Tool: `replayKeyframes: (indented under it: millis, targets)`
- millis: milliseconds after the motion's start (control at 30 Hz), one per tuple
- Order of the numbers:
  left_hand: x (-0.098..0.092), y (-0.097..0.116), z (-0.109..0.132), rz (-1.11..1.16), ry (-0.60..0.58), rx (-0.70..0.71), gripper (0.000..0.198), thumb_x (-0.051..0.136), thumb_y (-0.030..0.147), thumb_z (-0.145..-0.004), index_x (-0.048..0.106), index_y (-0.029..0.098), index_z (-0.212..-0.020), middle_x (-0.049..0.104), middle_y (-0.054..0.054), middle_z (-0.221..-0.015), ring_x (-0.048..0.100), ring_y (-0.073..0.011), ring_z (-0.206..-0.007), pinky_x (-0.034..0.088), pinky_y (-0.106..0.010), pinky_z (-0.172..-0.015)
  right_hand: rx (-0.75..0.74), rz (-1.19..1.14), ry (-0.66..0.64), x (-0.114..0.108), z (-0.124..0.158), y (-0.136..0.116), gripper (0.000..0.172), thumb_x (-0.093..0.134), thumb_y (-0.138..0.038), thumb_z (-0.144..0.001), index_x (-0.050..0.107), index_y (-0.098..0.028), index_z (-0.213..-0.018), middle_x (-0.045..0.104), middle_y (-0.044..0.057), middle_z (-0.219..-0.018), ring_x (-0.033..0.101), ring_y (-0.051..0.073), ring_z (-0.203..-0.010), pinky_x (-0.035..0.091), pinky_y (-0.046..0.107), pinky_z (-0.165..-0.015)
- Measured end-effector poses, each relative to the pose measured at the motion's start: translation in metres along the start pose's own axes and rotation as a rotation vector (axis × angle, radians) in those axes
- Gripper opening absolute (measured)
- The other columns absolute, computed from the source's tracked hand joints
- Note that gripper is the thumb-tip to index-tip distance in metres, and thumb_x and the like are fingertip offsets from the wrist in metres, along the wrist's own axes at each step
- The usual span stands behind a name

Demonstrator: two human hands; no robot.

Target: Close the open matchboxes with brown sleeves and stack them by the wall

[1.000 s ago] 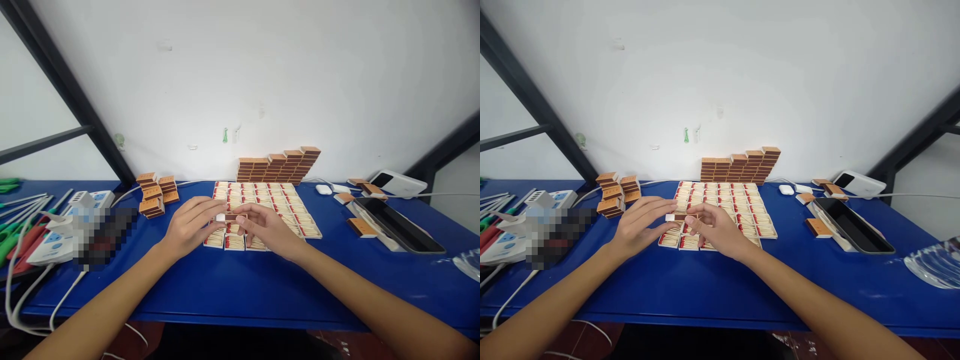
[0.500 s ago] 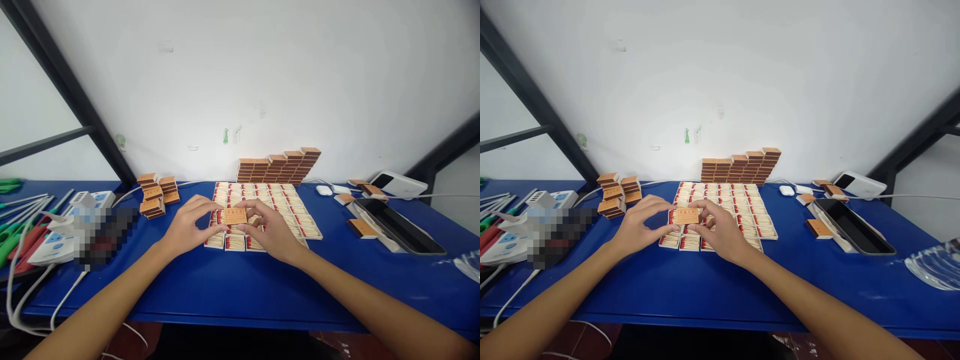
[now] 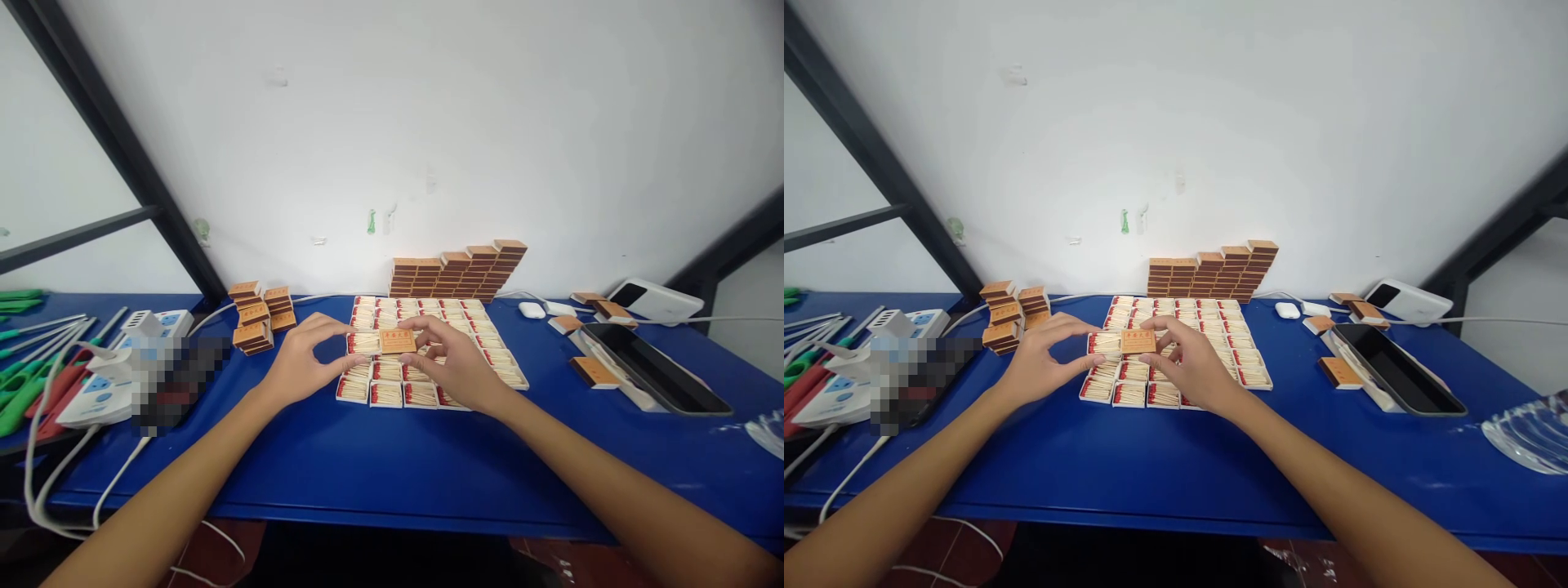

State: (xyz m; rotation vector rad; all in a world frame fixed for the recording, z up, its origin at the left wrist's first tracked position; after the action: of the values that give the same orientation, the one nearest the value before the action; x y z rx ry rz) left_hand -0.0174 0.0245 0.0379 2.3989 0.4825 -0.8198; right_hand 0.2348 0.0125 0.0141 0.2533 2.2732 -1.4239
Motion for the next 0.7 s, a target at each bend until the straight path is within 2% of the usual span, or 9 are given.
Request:
replayKeyframes:
  millis: [100,200,267,333,400,500,600,700]
  targets:
    - [0.0,-0.005,0.001,0.023,-0.007,-0.032,0.032,0.082,0.045,-0.09,0.078,0.022,-0.111,0.079,-0.008,-0.107,0.07,-0.0251,-0.098,0.057,-0.043,-0.088,0.006,0.062,-0.005,-0.011,-0.003,0.0,0.037,0.075,-0.043,-0.092,0.067,-0.028,-0.125,0.07,0.003,-0.093,0.066,0.02,-0.083,0.059,0.036,-0.072]
    - [0.001,-0.005,-0.001,0.048,0.018,-0.077,0.034,0.084,0.044,-0.088,0.078,0.022,-0.112,0.079,-0.007,-0.105,0.07,-0.0242,-0.095,0.057,-0.041,-0.085,-0.038,0.125,0.043,-0.036,-0.008,-0.004,0.038,0.075,-0.047,-0.092,0.068,-0.027,-0.123,0.072,0.005,-0.096,0.068,0.021,-0.081,0.059,0.036,-0.068]
    - [0.007,0.004,-0.003,0.062,0.048,-0.084,0.035,0.086,0.044,-0.086,0.078,0.022,-0.112,0.079,-0.006,-0.104,0.07,-0.0239,-0.095,0.057,-0.04,-0.084,-0.082,0.188,0.173,-0.061,-0.012,-0.004,0.04,0.075,-0.048,-0.092,0.068,-0.026,-0.123,0.073,0.006,-0.097,0.07,0.022,-0.08,0.059,0.036,-0.066]
    - [0.021,0.024,-0.006,0.085,0.046,-0.06,0.034,0.087,0.043,-0.086,0.078,0.022,-0.111,0.079,-0.007,-0.105,0.07,-0.0241,-0.097,0.056,-0.041,-0.088,-0.12,0.299,0.354,-0.091,-0.015,0.001,0.041,0.075,-0.048,-0.091,0.067,-0.025,-0.124,0.074,0.008,-0.101,0.071,0.023,-0.081,0.06,0.037,-0.066]
    - [0.045,0.051,-0.01,0.128,-0.002,-0.04,0.034,0.086,0.044,-0.086,0.078,0.021,-0.109,0.08,-0.007,-0.105,0.07,-0.0244,-0.099,0.055,-0.042,-0.093,-0.149,0.41,0.504,-0.116,-0.016,0.01,0.042,0.074,-0.047,-0.091,0.066,-0.025,-0.126,0.075,0.01,-0.109,0.071,0.025,-0.082,0.06,0.038,-0.064]
    - [0.093,0.097,-0.016,0.211,-0.081,-0.018,0.04,0.088,0.051,-0.082,0.079,0.02,-0.106,0.078,-0.007,-0.101,0.068,-0.025,-0.098,0.054,-0.043,-0.094,-0.162,0.506,0.598,-0.141,-0.018,0.028,0.041,0.072,-0.045,-0.091,0.065,-0.025,-0.126,0.075,0.011,-0.12,0.071,0.024,-0.079,0.059,0.037,-0.059]
    - [0.141,0.132,-0.027,0.179,-0.146,0.016,0.043,0.088,0.055,-0.08,0.081,0.02,-0.103,0.077,-0.008,-0.107,0.063,-0.0291,-0.112,0.049,-0.048,-0.104,-0.157,0.557,0.622,-0.152,-0.018,0.04,0.04,0.071,-0.043,-0.091,0.064,-0.025,-0.126,0.073,0.011,-0.126,0.071,0.023,-0.076,0.059,0.037,-0.06]
    - [0.178,0.148,-0.039,0.074,-0.228,0.021,0.044,0.082,0.061,-0.084,0.082,0.021,-0.1,0.075,-0.009,-0.115,0.057,-0.0327,-0.122,0.044,-0.054,-0.11,-0.155,0.583,0.625,-0.154,-0.017,0.044,0.04,0.069,-0.043,-0.093,0.063,-0.023,-0.128,0.072,0.013,-0.128,0.071,0.023,-0.076,0.059,0.037,-0.06]
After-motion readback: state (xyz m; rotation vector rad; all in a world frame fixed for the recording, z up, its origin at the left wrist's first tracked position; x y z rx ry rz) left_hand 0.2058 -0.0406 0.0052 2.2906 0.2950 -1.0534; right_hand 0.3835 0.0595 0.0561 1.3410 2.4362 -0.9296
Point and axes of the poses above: each hand's wrist, its own z-axis away from the middle knuckle, its own x-axis out of the palm, y = z × x, the point moved 4 cm from there along -z, towards the middle knuckle
